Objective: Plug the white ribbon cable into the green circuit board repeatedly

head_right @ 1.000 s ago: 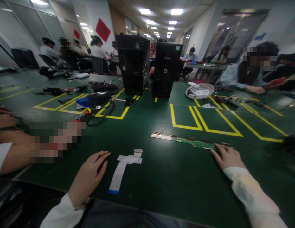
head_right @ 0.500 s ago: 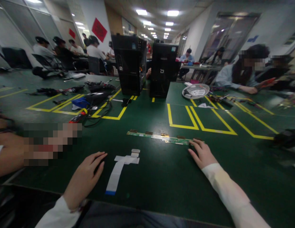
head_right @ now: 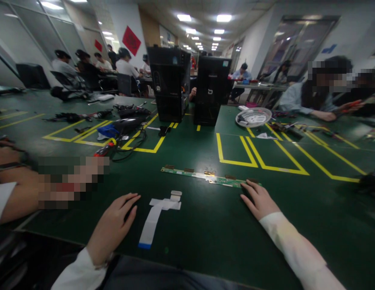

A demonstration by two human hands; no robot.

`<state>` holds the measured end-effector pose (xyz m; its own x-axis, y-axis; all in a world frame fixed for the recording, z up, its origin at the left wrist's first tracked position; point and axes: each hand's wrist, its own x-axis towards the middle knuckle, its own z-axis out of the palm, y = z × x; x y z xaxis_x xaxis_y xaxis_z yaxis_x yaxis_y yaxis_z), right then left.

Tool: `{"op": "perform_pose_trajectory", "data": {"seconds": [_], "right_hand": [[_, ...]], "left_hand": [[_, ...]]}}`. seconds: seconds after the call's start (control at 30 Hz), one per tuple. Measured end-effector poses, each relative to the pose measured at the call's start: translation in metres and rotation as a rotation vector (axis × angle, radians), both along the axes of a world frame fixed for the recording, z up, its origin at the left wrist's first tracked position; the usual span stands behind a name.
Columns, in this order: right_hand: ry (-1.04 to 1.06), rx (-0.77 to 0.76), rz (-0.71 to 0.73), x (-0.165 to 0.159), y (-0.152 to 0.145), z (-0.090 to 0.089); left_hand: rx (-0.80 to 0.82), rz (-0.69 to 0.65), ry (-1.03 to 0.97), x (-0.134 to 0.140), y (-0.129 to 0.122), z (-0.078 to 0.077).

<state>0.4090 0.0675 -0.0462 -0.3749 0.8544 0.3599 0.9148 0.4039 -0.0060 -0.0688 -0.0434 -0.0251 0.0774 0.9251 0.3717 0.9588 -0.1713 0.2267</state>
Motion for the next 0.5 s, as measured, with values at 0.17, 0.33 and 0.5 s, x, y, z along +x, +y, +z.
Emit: {"op": "perform_pose_trajectory", "data": {"seconds": [0.17,0.33,0.5], "right_hand": [[-0.026,0.003,0.045,-0.018,-0.002,0.003],[-0.028,0.0,0.088,-0.036,-0.004,0.005],[-0.025,0.022,0.132,-0.05,-0.006,0.007]], "left_hand": [[0.002,-0.005,-0.014,0.002,-0.001,0.002],[0.009,0.0,-0.026,0.002,-0.001,0.003],[-0.012,0.0,-0.022,0.002,-0.001,0.002]]}}
